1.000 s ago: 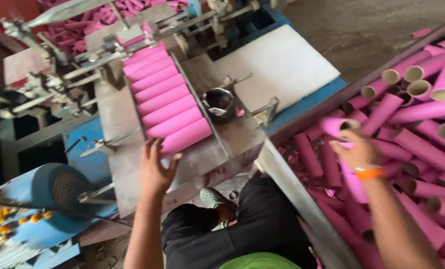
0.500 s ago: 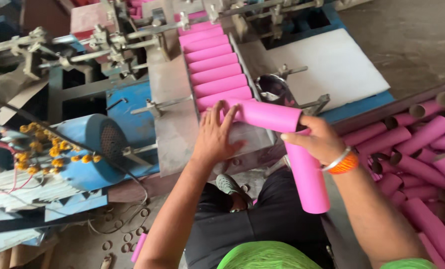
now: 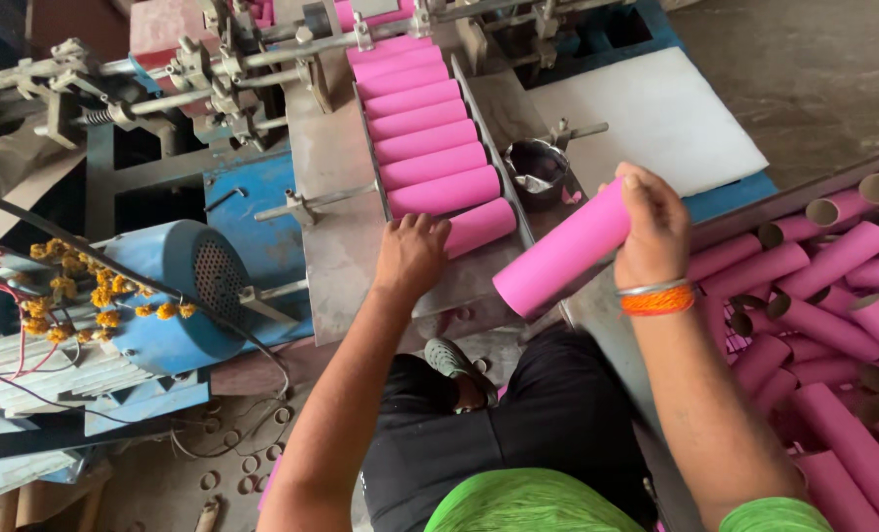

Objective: The person repeatedly picks up pink cylindrical objects from a large pile and places them onto a conveyor belt. The cylinders are handled one at a time or in small groups and moved from the pile to the machine's input area.

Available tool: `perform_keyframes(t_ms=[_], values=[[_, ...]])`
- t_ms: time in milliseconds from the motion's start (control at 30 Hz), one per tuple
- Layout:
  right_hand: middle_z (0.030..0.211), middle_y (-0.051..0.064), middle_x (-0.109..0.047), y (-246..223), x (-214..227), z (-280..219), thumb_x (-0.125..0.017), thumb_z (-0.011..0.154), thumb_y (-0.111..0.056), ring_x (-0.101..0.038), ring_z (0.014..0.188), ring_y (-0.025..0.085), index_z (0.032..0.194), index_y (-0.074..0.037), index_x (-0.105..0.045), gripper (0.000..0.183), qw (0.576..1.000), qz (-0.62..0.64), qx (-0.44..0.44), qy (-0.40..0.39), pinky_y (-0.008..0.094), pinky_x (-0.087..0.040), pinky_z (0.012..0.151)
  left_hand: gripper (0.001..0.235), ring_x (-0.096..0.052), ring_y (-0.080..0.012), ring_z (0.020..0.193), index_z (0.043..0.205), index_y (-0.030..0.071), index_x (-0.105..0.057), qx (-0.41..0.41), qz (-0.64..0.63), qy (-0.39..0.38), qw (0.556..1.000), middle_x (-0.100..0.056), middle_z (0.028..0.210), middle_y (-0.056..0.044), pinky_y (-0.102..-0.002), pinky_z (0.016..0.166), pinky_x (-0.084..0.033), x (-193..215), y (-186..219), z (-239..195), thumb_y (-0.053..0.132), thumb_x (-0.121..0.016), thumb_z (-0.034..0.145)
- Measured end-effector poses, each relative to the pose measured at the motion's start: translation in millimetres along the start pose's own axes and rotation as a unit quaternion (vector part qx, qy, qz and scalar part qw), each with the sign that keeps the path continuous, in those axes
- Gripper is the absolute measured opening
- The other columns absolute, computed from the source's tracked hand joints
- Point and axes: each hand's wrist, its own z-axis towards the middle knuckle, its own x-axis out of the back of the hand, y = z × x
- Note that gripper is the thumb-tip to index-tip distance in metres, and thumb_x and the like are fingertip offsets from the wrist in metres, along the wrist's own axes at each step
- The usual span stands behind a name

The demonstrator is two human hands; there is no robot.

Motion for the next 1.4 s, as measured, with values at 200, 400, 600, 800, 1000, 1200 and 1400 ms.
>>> perform_keyframes(t_ms=[200,400,600,800,1000,1200,1400], values=[[0.120,0.005,-0.071,53,-47,-41,-0.061,0.107,-0.020,-0.065,0.116,0.019,0.118,-0.002,-0.068,0.022,0.962,-0.217,0.157,0.058,0.033,-0.051,0.104,0.044,-0.063,-0.0344,0.115,0.124,0.015,-0.068,0.007,-0.208,0.130,0.969,-0.070,0.122,-0.010,-0.048,0.093,-0.049,36,10,-11,0.041,-0.077,0.090],[0.112,0.012,-0.069,48,-59,-61,-0.073,0.089,-0.011,-0.061,0.115,0.035,0.106,-0.006,-0.070,0.018,0.867,-0.388,0.279,-0.141,0.046,-0.047,0.103,0.063,-0.059,-0.0345,0.115,0.130,0.013,-0.066,-0.014,-0.011,-0.038,0.999,-0.065,0.124,-0.013,-0.048,0.096,-0.047,30,38,-24,0.041,-0.079,0.075],[0.100,0.009,-0.074,10,106,-41,-0.073,0.092,-0.011,-0.071,0.095,0.025,0.099,-0.006,-0.072,0.009,0.899,-0.408,0.128,-0.092,0.037,-0.055,0.086,0.054,-0.062,-0.0320,0.115,0.126,0.012,-0.069,-0.051,-0.023,-0.001,0.998,-0.068,0.123,-0.008,-0.049,0.095,-0.048,15,35,-8,0.043,-0.078,0.082],[0.108,0.011,-0.078,61,315,-42,-0.069,0.098,-0.019,-0.076,0.097,0.020,0.115,-0.009,-0.075,0.021,0.855,-0.512,-0.078,0.028,0.034,-0.059,0.086,0.064,-0.059,-0.0395,0.117,0.131,0.005,-0.066,-0.093,-0.065,0.126,0.986,-0.064,0.128,-0.016,-0.053,0.100,-0.048,19,38,-9,0.036,-0.082,0.077],[0.126,0.020,-0.062,109,360,-96,-0.086,0.080,-0.034,-0.062,0.113,0.039,0.138,-0.015,-0.056,0.068,0.631,-0.729,-0.248,-0.091,0.052,-0.050,0.093,0.053,-0.056,-0.0401,0.126,0.133,0.005,-0.064,-0.011,-0.101,0.206,0.973,-0.060,0.135,-0.019,-0.052,0.108,-0.047,12,26,-12,0.031,-0.083,0.092],[0.142,0.017,-0.052,172,335,-64,-0.085,0.073,-0.025,-0.061,0.120,0.037,0.156,-0.015,-0.033,0.098,0.543,-0.799,-0.202,-0.160,0.059,-0.051,0.092,0.049,-0.058,-0.0372,0.120,0.130,0.005,-0.064,-0.026,-0.043,0.171,0.984,-0.062,0.129,-0.017,-0.049,0.105,-0.047,1,23,-12,0.032,-0.082,0.092],[0.149,0.016,-0.048,212,361,-75,-0.085,0.072,-0.031,-0.061,0.121,0.033,0.161,-0.012,-0.025,0.109,0.557,-0.781,-0.210,-0.190,0.059,-0.050,0.090,0.048,-0.059,-0.0370,0.118,0.128,0.005,-0.066,-0.016,-0.046,0.168,0.985,-0.063,0.131,-0.016,-0.049,0.106,-0.048,6,28,-13,0.031,-0.083,0.090]])
